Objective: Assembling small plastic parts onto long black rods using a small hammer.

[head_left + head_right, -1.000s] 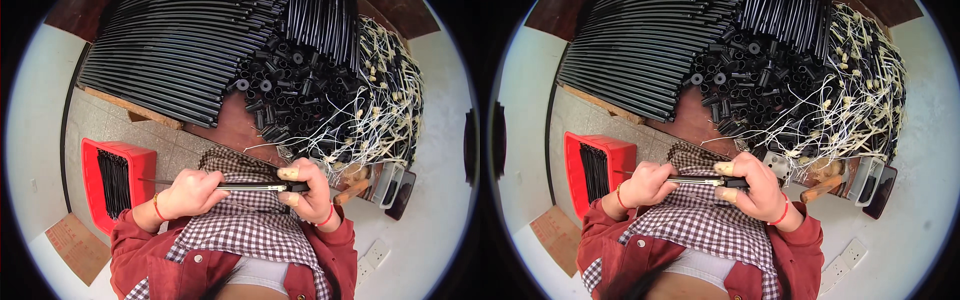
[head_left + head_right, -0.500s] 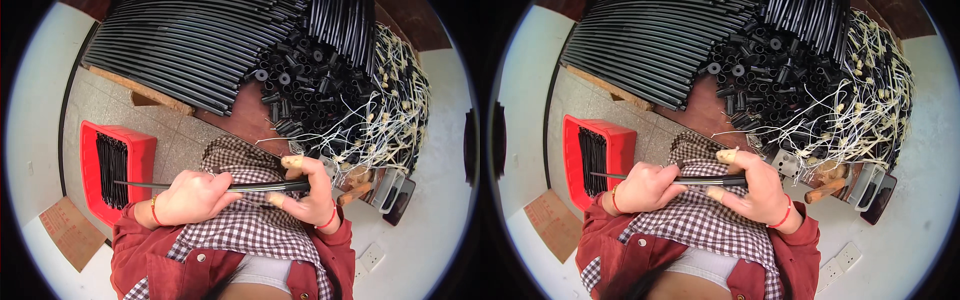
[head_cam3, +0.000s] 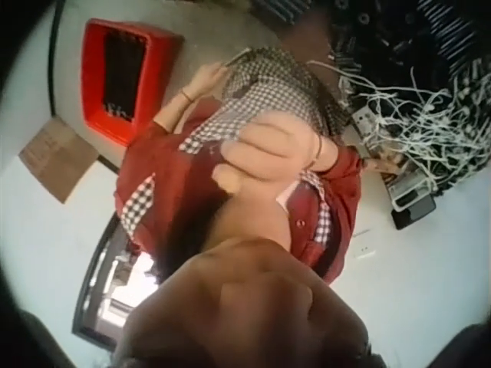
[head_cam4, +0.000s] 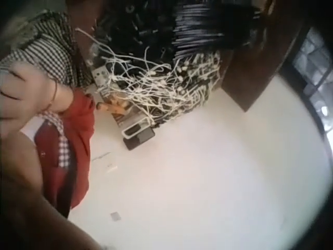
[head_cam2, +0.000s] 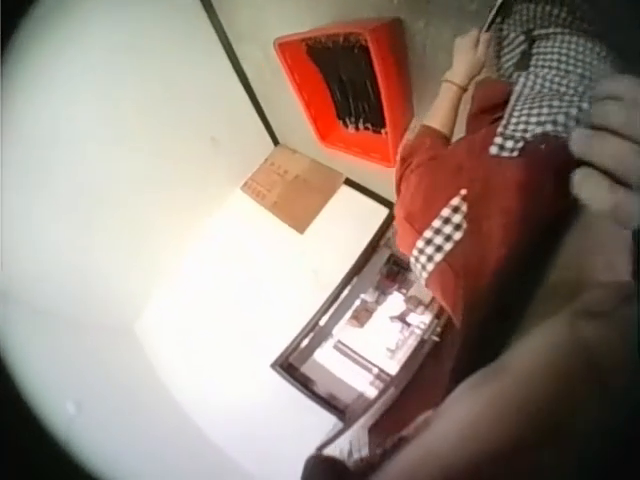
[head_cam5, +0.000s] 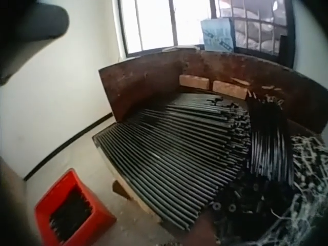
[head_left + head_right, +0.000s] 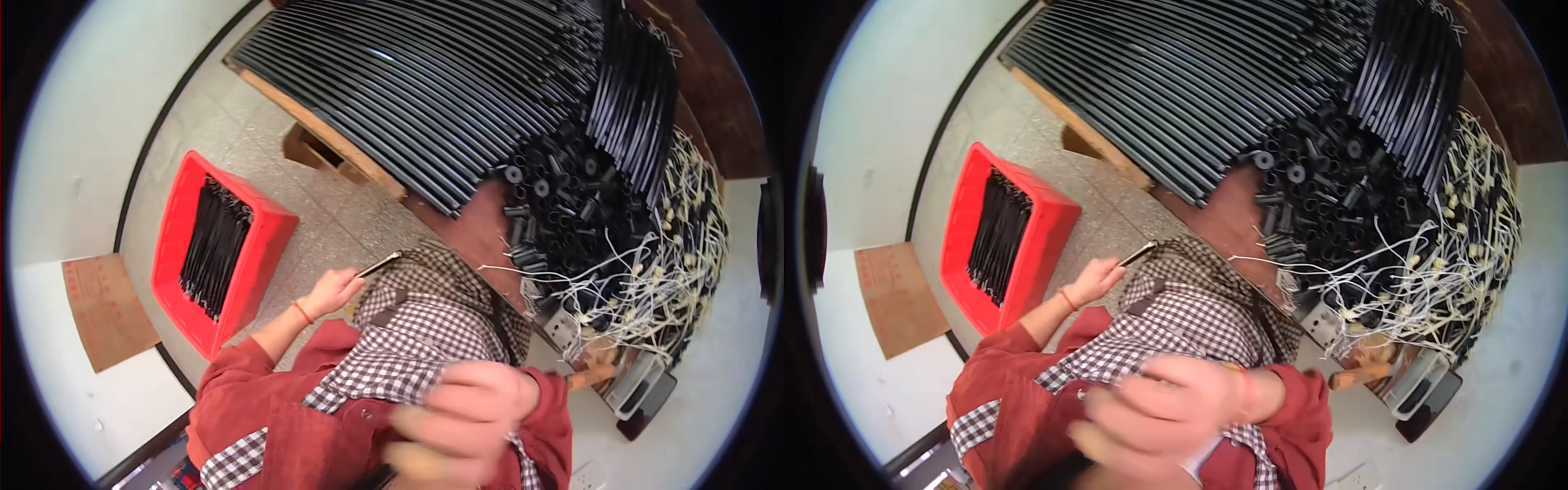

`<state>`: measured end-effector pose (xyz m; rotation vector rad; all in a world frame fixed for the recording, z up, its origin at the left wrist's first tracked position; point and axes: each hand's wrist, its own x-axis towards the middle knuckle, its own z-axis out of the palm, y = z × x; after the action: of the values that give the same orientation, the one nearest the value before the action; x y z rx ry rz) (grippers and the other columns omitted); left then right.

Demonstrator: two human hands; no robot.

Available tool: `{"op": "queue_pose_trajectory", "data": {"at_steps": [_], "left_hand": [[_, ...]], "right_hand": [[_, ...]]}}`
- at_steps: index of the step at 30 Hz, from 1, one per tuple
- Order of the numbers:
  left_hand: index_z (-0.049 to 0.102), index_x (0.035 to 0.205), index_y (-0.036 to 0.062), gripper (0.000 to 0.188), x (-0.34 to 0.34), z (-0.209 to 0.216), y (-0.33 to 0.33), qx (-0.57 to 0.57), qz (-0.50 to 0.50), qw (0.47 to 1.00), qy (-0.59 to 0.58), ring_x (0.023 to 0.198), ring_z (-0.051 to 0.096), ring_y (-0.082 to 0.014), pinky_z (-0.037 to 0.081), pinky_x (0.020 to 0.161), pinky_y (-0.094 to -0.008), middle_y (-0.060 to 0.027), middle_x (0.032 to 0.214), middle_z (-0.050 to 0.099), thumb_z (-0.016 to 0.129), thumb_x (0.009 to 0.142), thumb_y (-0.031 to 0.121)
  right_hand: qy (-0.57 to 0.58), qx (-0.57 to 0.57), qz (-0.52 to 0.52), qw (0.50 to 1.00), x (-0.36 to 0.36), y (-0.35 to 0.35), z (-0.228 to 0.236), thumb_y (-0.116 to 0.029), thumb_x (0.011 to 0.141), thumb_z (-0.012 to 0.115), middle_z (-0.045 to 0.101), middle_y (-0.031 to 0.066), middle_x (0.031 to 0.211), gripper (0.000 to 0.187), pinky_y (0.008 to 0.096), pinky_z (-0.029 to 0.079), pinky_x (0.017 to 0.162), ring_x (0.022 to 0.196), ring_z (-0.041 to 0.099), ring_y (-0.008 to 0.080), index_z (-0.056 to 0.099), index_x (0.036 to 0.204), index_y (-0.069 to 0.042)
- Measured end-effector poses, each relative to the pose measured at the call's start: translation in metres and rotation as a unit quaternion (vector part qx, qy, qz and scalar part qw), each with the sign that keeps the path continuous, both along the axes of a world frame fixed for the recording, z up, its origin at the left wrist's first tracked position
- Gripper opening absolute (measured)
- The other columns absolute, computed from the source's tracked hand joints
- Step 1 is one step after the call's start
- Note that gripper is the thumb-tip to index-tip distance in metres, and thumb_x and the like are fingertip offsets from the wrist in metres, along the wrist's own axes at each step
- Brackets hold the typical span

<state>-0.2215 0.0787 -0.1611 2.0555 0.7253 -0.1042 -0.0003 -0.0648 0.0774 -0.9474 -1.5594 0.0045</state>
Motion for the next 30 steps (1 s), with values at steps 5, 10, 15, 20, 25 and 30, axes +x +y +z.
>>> {"op": "queue_pose_trajectory", "data": {"at_steps": [5,10,15,20,25,30], "left_hand": [[0.057,0.082,0.0027,0.023,-0.007,-0.023,-0.018,0.032,0.042,0.999,0.007,0.057,0.055,-0.0301,0.044,0.055,-0.0379,-0.0143,0.065,0.059,0.052,0.090,0.023],[0.060,0.085,0.0025,0.023,-0.001,-0.025,-0.010,0.010,0.057,0.998,-0.014,0.057,0.055,-0.0300,0.044,0.056,-0.0375,-0.0144,0.067,0.060,0.053,0.089,0.023],[0.060,0.084,0.0018,0.022,0.020,-0.014,0.000,-0.011,0.062,0.997,-0.036,0.057,0.053,-0.0294,0.044,0.056,-0.0367,-0.0135,0.068,0.060,0.052,0.088,0.022],[0.056,0.079,0.0002,0.020,0.064,0.019,0.017,0.014,0.005,0.995,-0.097,0.054,0.049,-0.0272,0.041,0.054,-0.0347,-0.0102,0.064,0.057,0.050,0.087,0.017],[0.055,0.076,0.0007,0.013,0.089,0.055,0.008,-0.030,-0.026,0.982,-0.186,0.050,0.046,-0.0258,0.039,0.051,-0.0335,-0.0097,0.061,0.055,0.053,0.083,0.011],[0.055,0.076,0.0020,0.006,0.105,0.078,-0.001,-0.056,-0.086,0.966,-0.238,0.049,0.046,-0.0243,0.039,0.050,-0.0316,-0.0085,0.061,0.055,0.055,0.080,0.006]], "right_hand": [[-0.190,-0.052,-0.047,0.979,-0.037,0.113,-0.058,-0.010,0.071,0.058,0.053,0.0050,0.085,0.025,0.0274,0.042,0.055,0.067,0.047,0.0173,0.058,0.096,-0.011],[-0.135,-0.156,-0.110,0.972,-0.038,0.105,-0.065,-0.022,0.062,0.072,0.055,0.0115,0.115,0.060,0.0282,0.047,0.065,0.083,0.058,0.0220,0.054,0.119,-0.018],[-0.308,-0.367,-0.460,0.748,0.077,0.056,-0.055,-0.017,0.073,0.065,0.059,0.0048,0.081,0.015,0.0307,0.046,0.062,0.070,0.055,0.0240,0.064,0.088,-0.013],[-0.302,-0.442,-0.505,0.678,0.116,0.037,-0.091,-0.018,0.072,0.068,0.059,0.0050,0.078,0.015,0.0327,0.047,0.062,0.073,0.055,0.0242,0.061,0.084,-0.012],[-0.206,-0.308,-0.478,0.796,0.115,0.032,-0.074,-0.011,0.070,0.068,0.059,0.0027,0.078,0.017,0.0307,0.046,0.063,0.070,0.054,0.0214,0.059,0.084,-0.010],[-0.147,-0.387,-0.448,0.792,0.108,-0.005,-0.040,-0.007,0.069,0.067,0.057,0.0047,0.088,0.019,0.0293,0.045,0.067,0.074,0.052,0.0216,0.059,0.086,-0.009]]}}
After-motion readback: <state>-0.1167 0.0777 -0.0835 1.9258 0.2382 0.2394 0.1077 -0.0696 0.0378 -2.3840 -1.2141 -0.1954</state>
